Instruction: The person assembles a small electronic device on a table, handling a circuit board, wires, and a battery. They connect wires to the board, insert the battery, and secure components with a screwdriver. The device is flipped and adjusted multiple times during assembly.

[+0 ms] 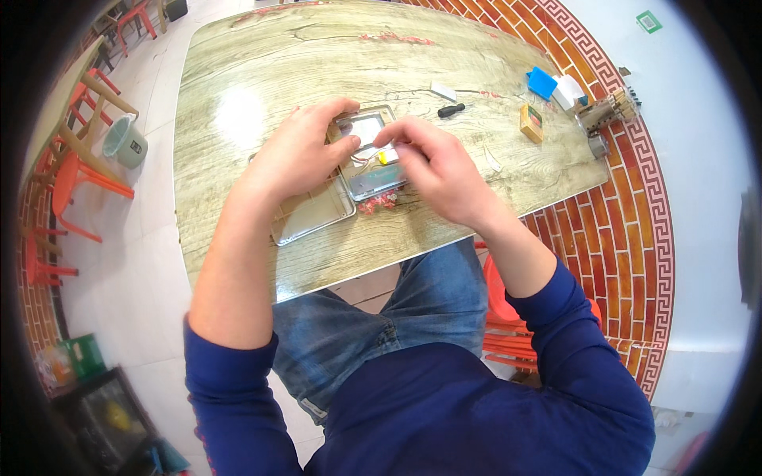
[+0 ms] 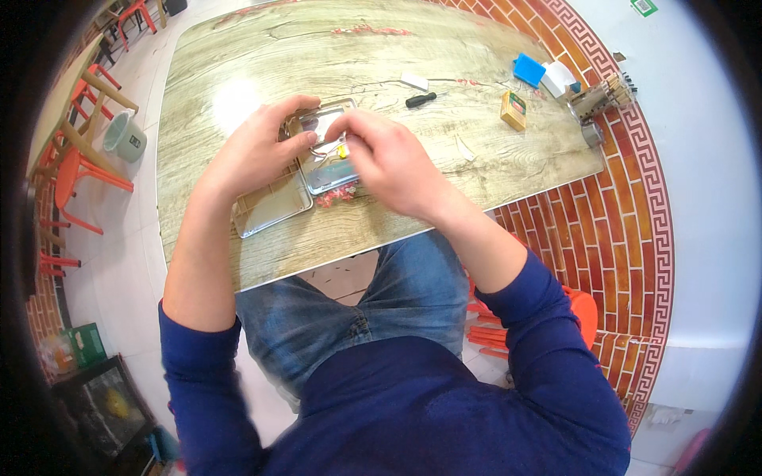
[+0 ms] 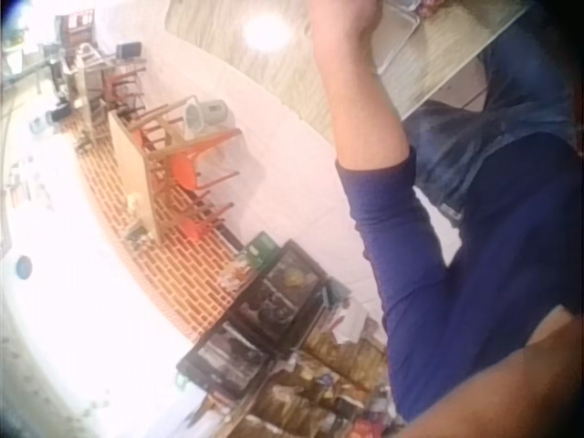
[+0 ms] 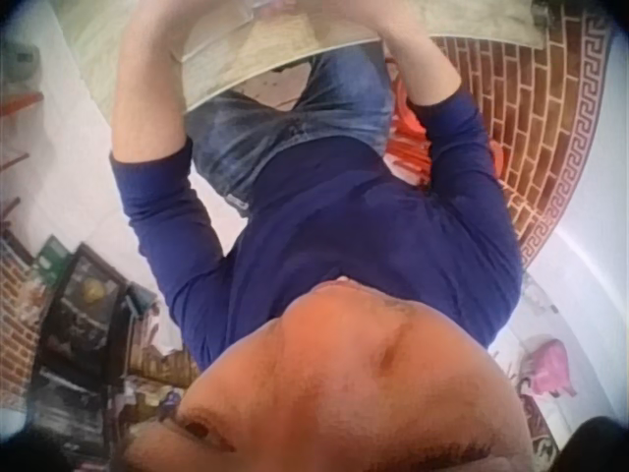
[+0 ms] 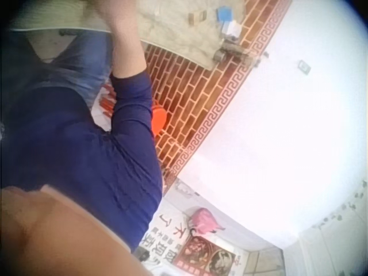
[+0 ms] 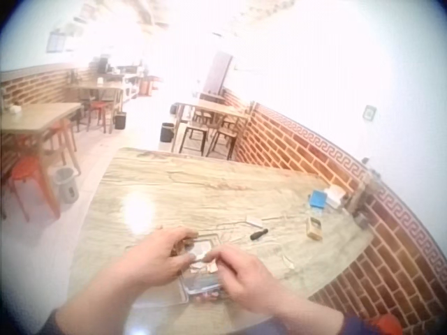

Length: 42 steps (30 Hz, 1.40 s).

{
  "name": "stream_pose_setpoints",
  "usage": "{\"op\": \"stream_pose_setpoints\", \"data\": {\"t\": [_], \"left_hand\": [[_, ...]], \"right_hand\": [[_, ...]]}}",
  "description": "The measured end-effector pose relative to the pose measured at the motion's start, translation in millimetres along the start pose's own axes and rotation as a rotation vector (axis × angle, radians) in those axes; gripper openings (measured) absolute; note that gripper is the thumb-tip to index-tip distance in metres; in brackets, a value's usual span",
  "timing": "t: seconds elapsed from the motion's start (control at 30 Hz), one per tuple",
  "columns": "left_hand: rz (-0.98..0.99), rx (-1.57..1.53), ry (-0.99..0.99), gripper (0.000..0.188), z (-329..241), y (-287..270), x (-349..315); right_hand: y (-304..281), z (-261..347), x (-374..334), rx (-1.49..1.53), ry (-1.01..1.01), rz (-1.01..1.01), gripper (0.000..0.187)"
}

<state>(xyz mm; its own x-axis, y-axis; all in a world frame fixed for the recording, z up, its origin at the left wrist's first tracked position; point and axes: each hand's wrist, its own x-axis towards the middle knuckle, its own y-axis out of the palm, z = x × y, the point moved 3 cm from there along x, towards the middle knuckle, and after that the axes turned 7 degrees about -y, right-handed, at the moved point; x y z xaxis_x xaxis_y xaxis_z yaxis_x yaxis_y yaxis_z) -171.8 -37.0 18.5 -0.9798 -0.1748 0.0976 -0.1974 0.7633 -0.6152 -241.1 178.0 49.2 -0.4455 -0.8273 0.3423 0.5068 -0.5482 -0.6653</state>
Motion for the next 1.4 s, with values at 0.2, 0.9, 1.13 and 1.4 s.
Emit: {"op": "stream_pose_setpoints", "data": {"t": [0.2, 0.9, 1.13, 1.4], "left_hand": [[0.008, 0.028, 0.014, 0.046, 3.5, -1.8, 1.1], [0.037, 0.019, 0.017, 0.048, -2.4, -1.3, 0.9], [-0.003, 0.189, 0.109, 0.065, -17.3, -1.9, -1.8], [0.029, 0.296, 0.145, 0.078, -59.7, 2.5, -21.2]], "right_hand": [[20.0, 10.4, 1.9, -0.359, -0.225, 0.132, 0.016], [-38.3, -21.8, -7.7, -0.469, -0.043, -0.052, 0.014], [-51.5, -78.0, -50.9, -0.427, 0.224, -0.193, 0.011], [-46.9, -92.7, -65.1, -0.191, 0.153, -0.497, 0.011]]}}
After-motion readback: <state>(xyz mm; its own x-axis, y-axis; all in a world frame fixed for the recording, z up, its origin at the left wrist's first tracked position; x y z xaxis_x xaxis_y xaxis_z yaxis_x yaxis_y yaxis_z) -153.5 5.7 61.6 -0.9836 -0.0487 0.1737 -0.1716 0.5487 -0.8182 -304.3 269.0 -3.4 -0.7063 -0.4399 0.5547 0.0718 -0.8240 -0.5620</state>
